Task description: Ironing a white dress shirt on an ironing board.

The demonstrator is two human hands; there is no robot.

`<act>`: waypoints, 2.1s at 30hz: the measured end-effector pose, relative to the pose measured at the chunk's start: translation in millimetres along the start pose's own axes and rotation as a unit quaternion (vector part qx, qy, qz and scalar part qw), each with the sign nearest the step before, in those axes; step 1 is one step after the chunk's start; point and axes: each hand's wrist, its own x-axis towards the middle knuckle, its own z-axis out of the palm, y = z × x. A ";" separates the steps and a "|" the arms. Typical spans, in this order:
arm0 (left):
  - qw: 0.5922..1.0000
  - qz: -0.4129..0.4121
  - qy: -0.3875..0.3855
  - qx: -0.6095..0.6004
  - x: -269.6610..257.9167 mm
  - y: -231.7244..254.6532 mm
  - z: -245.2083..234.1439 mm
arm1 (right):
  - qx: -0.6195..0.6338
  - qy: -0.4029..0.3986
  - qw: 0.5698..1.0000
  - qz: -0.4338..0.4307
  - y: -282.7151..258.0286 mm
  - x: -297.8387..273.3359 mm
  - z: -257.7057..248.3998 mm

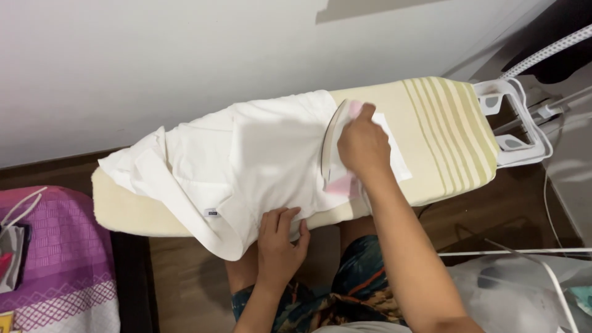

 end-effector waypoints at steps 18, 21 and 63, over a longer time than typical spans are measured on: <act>1.000 -0.003 -0.004 0.018 2.4 1.1 2.2 | -0.048 -0.019 0.997 -0.056 5.8 -93.6 -4.8; 0.999 -0.015 -0.008 0.028 1.9 2.3 5.3 | -0.114 -0.004 0.991 -0.065 12.8 -81.7 -6.5; 0.999 -0.012 -0.003 0.031 5.0 13.2 2.6 | -0.018 -0.009 1.000 -0.013 -1.0 -0.4 -9.1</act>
